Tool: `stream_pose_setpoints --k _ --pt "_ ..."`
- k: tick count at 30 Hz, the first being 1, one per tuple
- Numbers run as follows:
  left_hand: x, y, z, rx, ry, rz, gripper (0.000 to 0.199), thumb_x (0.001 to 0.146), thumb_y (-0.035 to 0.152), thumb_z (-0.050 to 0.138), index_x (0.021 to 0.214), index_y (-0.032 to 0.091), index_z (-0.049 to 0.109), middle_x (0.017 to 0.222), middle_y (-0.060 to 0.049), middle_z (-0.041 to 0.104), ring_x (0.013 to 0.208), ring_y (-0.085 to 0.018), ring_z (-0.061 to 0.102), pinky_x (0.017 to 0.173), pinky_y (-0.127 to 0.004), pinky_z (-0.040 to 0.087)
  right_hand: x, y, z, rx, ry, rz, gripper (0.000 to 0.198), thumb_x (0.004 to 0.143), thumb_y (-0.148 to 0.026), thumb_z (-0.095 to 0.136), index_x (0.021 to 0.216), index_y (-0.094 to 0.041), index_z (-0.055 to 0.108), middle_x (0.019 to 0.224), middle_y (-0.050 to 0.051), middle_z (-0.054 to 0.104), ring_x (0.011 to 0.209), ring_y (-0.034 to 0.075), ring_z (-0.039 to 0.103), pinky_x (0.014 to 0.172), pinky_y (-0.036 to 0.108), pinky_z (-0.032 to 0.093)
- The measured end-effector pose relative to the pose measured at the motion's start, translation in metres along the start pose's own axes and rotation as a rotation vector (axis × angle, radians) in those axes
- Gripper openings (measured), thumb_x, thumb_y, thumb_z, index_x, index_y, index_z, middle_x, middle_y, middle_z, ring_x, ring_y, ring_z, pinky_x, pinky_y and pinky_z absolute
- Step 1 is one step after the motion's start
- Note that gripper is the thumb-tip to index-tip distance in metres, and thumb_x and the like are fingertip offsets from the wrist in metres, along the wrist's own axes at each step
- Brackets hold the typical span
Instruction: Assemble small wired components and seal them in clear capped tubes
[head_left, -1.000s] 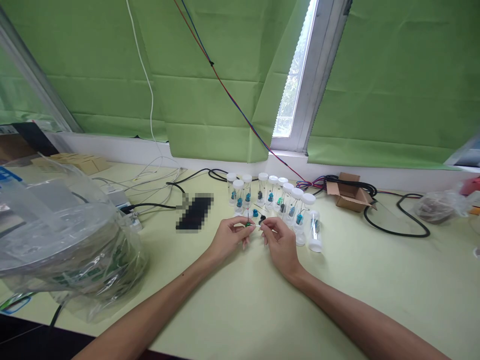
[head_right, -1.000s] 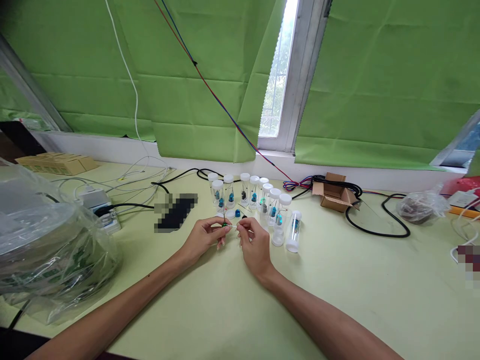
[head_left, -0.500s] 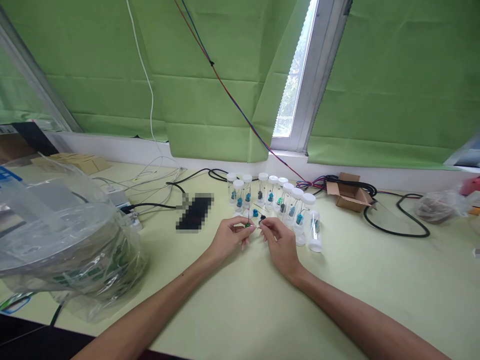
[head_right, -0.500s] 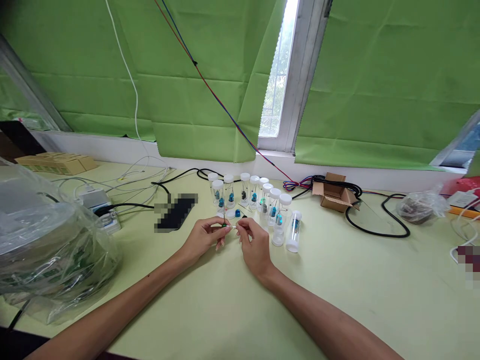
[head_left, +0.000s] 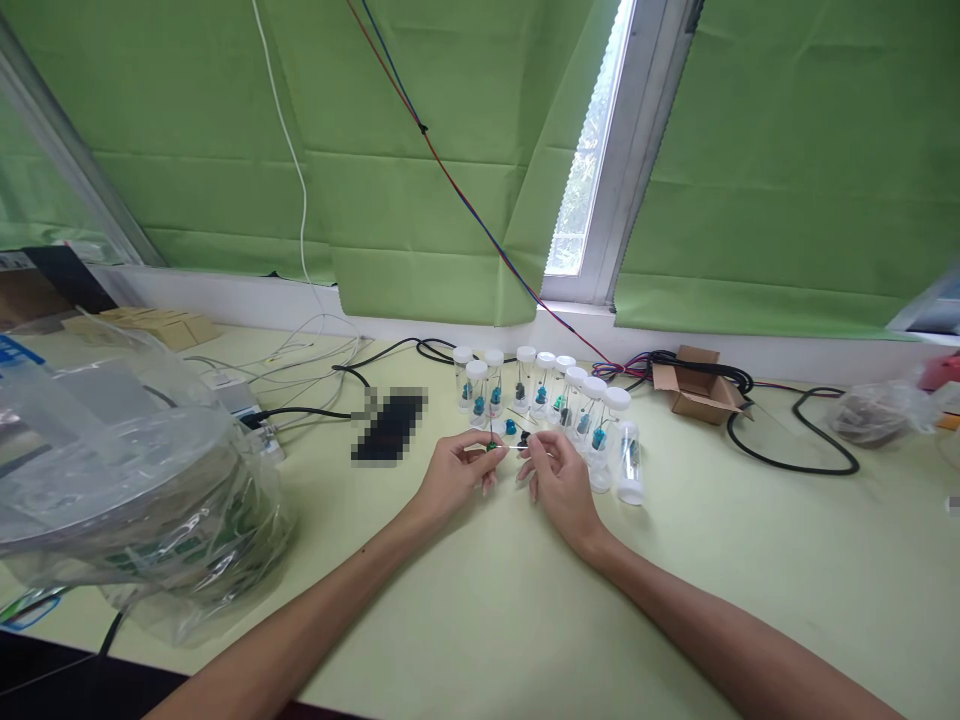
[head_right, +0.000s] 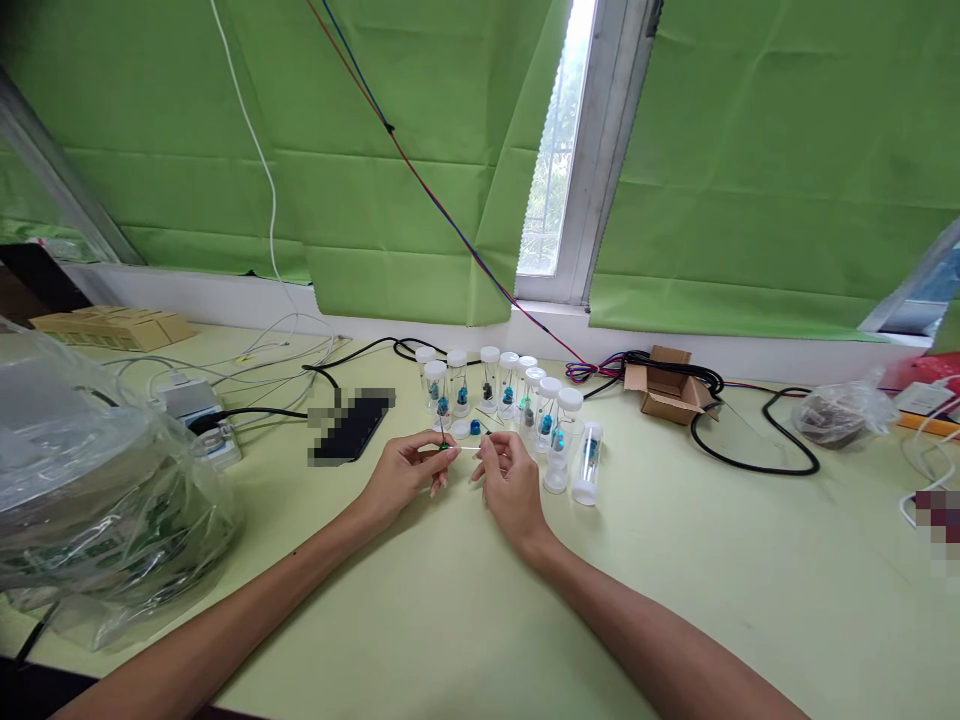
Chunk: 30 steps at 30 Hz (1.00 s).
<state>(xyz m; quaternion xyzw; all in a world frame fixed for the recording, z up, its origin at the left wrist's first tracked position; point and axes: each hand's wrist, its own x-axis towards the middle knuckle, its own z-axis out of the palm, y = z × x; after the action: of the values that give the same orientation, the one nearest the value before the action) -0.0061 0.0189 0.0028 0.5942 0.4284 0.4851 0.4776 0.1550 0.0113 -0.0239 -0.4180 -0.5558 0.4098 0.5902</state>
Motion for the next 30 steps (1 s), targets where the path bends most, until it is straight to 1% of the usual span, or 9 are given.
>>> stream_pose_setpoints --k 3,6,12,19,24,30 --pt "-0.0005 -0.0008 0.0000 0.009 -0.013 0.004 0.029 0.075 0.041 0.075 0.084 0.015 0.068 0.053 0.002 0.057 0.046 -0.012 0.049 0.048 -0.025 0.042 0.0008 0.0007 -0.0002 -0.013 -0.034 0.013 0.035 0.092 -0.051 0.052 0.081 -0.018 0.053 0.072 0.001 0.060 0.047 0.011 0.057 0.037 0.021 0.039" --pt "-0.0003 -0.0033 -0.0006 0.022 -0.014 0.007 0.029 0.075 0.040 0.075 0.086 0.015 0.067 0.053 0.002 0.057 0.046 -0.011 0.048 0.049 -0.025 0.042 0.0009 -0.0003 0.0000 -0.004 -0.067 0.019 0.038 0.092 -0.052 0.052 0.076 -0.018 0.052 0.067 0.000 0.058 0.043 0.009 0.053 0.036 0.020 0.037" --pt "0.0015 -0.0075 -0.0005 0.022 -0.018 0.009 0.029 0.074 0.040 0.076 0.085 0.014 0.068 0.053 0.002 0.057 0.046 -0.011 0.049 0.048 -0.025 0.042 0.0005 0.0007 0.0001 0.046 -0.104 0.005 0.034 0.093 -0.048 0.053 0.076 -0.018 0.053 0.064 -0.002 0.056 0.043 0.009 0.052 0.037 0.020 0.038" --pt "-0.0003 -0.0080 -0.0001 0.025 -0.025 -0.009 0.030 0.073 0.040 0.077 0.086 0.015 0.067 0.051 0.003 0.057 0.045 -0.011 0.048 0.049 -0.025 0.042 0.0004 0.0045 0.0006 0.069 -0.123 -0.015 0.033 0.094 -0.046 0.053 0.076 -0.019 0.053 0.064 -0.002 0.055 0.042 0.008 0.050 0.037 0.020 0.036" --pt "0.0006 -0.0062 -0.0003 0.035 -0.025 -0.019 0.031 0.073 0.041 0.076 0.087 0.014 0.067 0.051 0.003 0.057 0.044 -0.010 0.048 0.049 -0.025 0.042 0.0000 0.0026 -0.0005 0.010 -0.120 -0.041 0.031 0.095 -0.043 0.051 0.076 -0.019 0.054 0.058 -0.004 0.053 0.041 0.008 0.047 0.040 0.020 0.036" --pt "0.0013 -0.0055 -0.0024 0.036 -0.029 -0.019 0.031 0.075 0.042 0.075 0.087 0.014 0.066 0.052 0.003 0.057 0.044 -0.010 0.047 0.049 -0.025 0.042 -0.0019 -0.0009 -0.0022 -0.119 -0.082 -0.114 0.028 0.095 -0.037 0.051 0.077 -0.018 0.062 0.061 -0.002 0.056 0.045 0.009 0.049 0.046 0.022 0.039"
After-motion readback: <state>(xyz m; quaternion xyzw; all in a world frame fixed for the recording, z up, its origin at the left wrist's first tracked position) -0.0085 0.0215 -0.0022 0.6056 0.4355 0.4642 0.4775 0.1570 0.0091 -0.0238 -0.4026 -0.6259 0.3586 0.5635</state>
